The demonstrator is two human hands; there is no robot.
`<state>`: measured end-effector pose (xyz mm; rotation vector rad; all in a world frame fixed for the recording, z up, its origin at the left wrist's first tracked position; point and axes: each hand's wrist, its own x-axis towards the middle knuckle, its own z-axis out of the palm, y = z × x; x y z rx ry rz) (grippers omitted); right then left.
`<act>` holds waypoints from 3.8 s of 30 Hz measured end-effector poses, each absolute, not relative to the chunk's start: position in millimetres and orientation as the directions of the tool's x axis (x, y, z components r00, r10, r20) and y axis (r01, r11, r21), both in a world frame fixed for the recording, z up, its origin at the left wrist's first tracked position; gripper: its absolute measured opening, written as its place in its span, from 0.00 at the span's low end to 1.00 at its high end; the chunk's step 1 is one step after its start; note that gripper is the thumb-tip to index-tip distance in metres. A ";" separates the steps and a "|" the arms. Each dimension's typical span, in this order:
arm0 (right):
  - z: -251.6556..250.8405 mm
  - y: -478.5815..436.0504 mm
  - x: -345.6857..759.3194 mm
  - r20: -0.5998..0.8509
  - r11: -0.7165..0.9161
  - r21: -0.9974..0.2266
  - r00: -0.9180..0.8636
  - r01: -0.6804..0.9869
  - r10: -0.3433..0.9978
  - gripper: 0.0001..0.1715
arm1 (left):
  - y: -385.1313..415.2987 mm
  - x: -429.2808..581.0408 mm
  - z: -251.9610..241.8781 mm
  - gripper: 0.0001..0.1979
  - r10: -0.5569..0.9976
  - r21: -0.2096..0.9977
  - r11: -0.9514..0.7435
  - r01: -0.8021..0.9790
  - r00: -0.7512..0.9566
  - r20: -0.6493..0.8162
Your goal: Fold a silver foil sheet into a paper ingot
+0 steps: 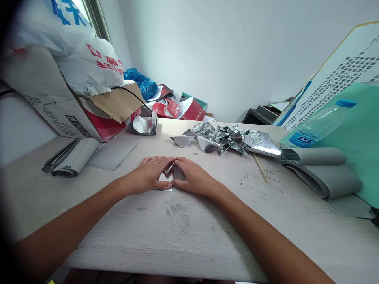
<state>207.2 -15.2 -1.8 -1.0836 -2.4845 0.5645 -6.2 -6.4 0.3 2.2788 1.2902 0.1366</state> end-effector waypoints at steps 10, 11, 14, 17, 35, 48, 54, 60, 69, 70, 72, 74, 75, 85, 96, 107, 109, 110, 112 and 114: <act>-3.4 -14.4 210.1 0.203 0.672 -0.459 -0.669 0.581 0.716 0.30 | -4.3 -10.7 1.3 0.39 0.805 0.461 -0.452 0.764 0.572 -0.158; -4.1 -14.1 210.5 0.205 0.678 -0.449 -0.671 0.582 0.713 0.32 | -3.4 -11.2 1.6 0.38 0.801 0.466 -0.454 0.760 0.577 -0.160; -6.0 -13.1 211.6 0.205 0.685 -0.428 -0.675 0.589 0.709 0.37 | -1.1 -12.4 2.4 0.36 0.800 0.474 -0.442 0.761 0.574 -0.176; -7.0 -12.6 212.3 0.198 0.682 -0.426 -0.674 0.594 0.711 0.38 | 0.1 -12.8 4.4 0.35 0.802 0.504 -0.408 0.762 0.562 -0.201; -5.1 -14.6 211.0 0.158 0.648 -0.432 -0.655 0.627 0.739 0.35 | -1.4 -11.1 4.7 0.31 0.806 0.461 -0.429 0.777 0.560 -0.194; -6.4 -15.1 209.4 0.150 0.654 -0.388 -0.655 0.650 0.740 0.40 | -1.4 -12.1 3.3 0.31 0.807 0.463 -0.428 0.776 0.559 -0.191; -10.9 -14.2 210.8 0.179 0.656 -0.375 -0.643 0.655 0.744 0.44 | 6.5 -22.5 8.1 0.33 0.791 0.491 -0.417 0.765 0.572 -0.218; -6.6 -15.0 208.7 0.140 0.658 -0.373 -0.661 0.654 0.737 0.38 | 5.8 -25.1 12.9 0.28 0.817 0.515 -0.388 0.765 0.544 -0.192; -7.0 -15.0 208.5 0.119 0.640 -0.375 -0.650 0.671 0.751 0.37 | 1.7 -17.4 21.4 0.20 0.865 0.421 -0.390 0.819 0.483 -0.139; -7.1 -15.1 208.5 0.119 0.639 -0.375 -0.649 0.672 0.752 0.37 | 1.3 -17.5 22.6 0.20 0.871 0.412 -0.379 0.829 0.469 -0.143; -7.6 -15.2 208.4 0.123 0.642 -0.373 -0.650 0.670 0.750 0.38 | 0.4 -17.7 24.2 0.21 0.880 0.409 -0.358 0.839 0.450 -0.152; -8.3 -14.8 208.3 0.127 0.648 -0.368 -0.654 0.667 0.746 0.39 | -0.5 -17.7 24.6 0.20 0.884 0.417 -0.341 0.843 0.438 -0.163; -8.6 -14.4 208.2 0.128 0.649 -0.362 -0.654 0.669 0.745 0.40 | -0.8 -17.7 24.4 0.20 0.886 0.420 -0.333 0.844 0.433 -0.168; -6.5 -15.7 209.4 0.087 0.635 -0.327 -0.646 0.700 0.758 0.46 | 4.6 -19.4 21.7 0.16 0.896 0.439 -0.292 0.850 0.404 -0.186; -7.4 -15.3 208.3 0.073 0.629 -0.307 -0.642 0.714 0.764 0.45 | 3.6 -15.7 19.0 0.15 0.902 0.454 -0.268 0.850 0.387 -0.193; -7.5 -16.0 208.2 0.064 0.634 -0.290 -0.647 0.717 0.760 0.46 | 3.9 -15.3 14.4 0.15 0.928 0.448 -0.220 0.866 0.327 -0.176; -7.1 -16.0 208.2 0.062 0.636 -0.285 -0.648 0.717 0.759 0.45 | 3.7 -14.6 14.5 0.15 0.931 0.450 -0.214 0.867 0.320 -0.174; -7.1 -15.9 208.3 0.064 0.637 -0.283 -0.649 0.716 0.758 0.45 | 3.7 -14.1 14.6 0.16 0.933 0.450 -0.210 0.868 0.315 -0.173; -7.4 -15.4 208.7 0.068 0.642 -0.281 -0.652 0.714 0.755 0.45 | 3.6 -13.3 15.0 0.17 0.938 0.446 -0.202 0.872 0.304 -0.169; -8.1 -14.9 209.2 0.074 0.646 -0.280 -0.655 0.710 0.752 0.45 | 3.3 -12.9 15.9 0.18 0.941 0.440 -0.195 0.877 0.294 -0.168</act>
